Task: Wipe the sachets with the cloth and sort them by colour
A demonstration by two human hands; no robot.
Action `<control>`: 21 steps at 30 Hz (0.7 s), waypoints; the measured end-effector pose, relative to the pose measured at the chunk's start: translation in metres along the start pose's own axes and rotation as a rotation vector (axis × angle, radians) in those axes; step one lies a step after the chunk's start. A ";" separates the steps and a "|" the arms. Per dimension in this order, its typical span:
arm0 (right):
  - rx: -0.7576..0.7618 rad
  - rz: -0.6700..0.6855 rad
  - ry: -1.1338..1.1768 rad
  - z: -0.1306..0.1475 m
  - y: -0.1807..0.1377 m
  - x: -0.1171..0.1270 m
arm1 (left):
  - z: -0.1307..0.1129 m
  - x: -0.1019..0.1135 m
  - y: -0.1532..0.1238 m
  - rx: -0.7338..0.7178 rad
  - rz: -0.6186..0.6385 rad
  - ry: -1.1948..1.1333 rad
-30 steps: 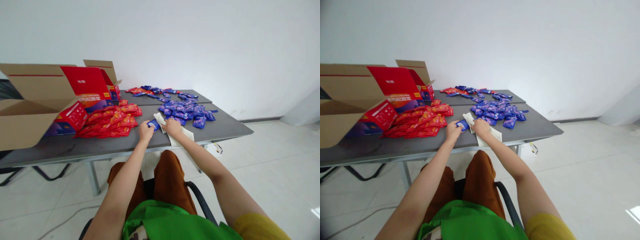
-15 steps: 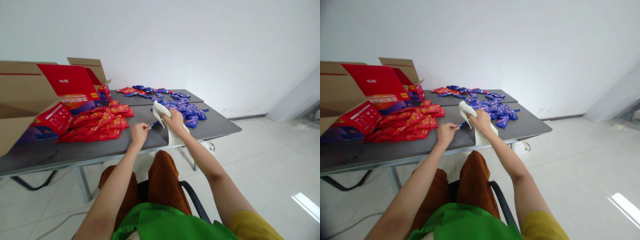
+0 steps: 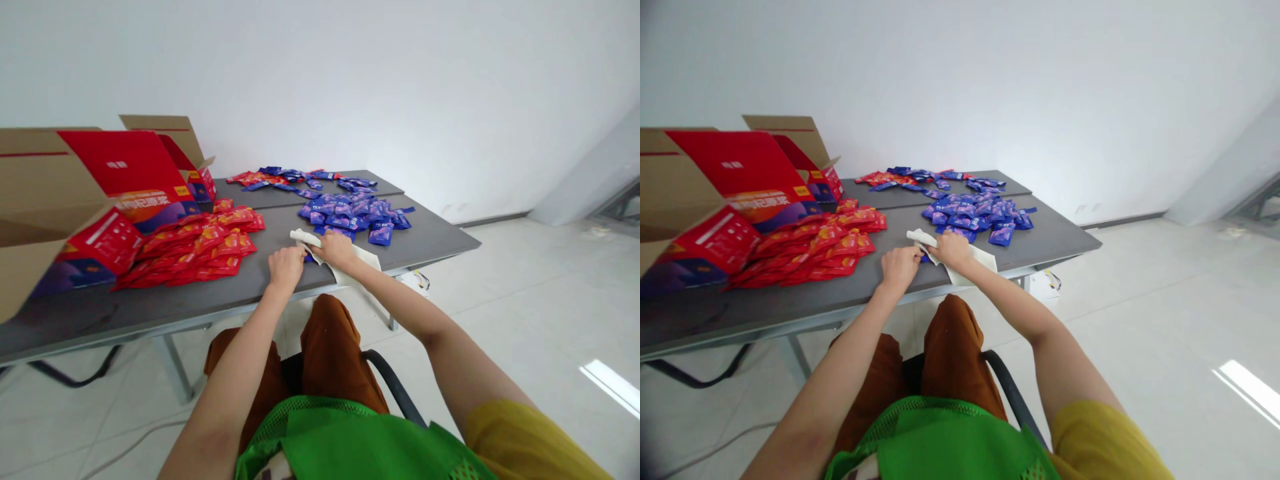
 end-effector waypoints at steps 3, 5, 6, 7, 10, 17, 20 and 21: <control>-0.077 0.030 -0.003 -0.010 0.008 -0.003 | -0.014 -0.001 -0.006 -0.110 0.007 0.084; -0.118 0.038 -0.003 -0.014 0.013 -0.006 | -0.020 0.000 -0.011 -0.210 0.002 0.135; -0.135 0.039 -0.004 -0.015 0.016 -0.007 | -0.021 0.001 -0.014 -0.252 -0.005 0.152; -0.143 0.039 -0.006 -0.015 0.018 -0.008 | -0.020 0.004 -0.017 -0.289 -0.015 0.164; -0.126 0.021 -0.019 -0.012 0.022 -0.011 | -0.007 0.015 -0.030 -0.351 -0.055 0.174; 0.003 -0.014 -0.052 0.024 0.035 -0.014 | 0.046 0.089 -0.054 -0.159 -0.301 0.140; 0.072 -0.021 -0.019 0.054 0.047 -0.013 | 0.039 0.126 -0.042 -0.108 -0.421 0.179; 0.087 -0.030 -0.005 0.063 0.050 -0.012 | 0.032 0.134 -0.034 -0.115 -0.449 0.179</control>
Point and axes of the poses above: each hand's wrist, its own y-axis towards the middle knuckle, its own x-axis out of the back of the hand, z = x × y, the point moved 9 cm from there along y, towards the middle knuckle, and after that the axes turned 14 degrees about -y, right-handed, at the moved point
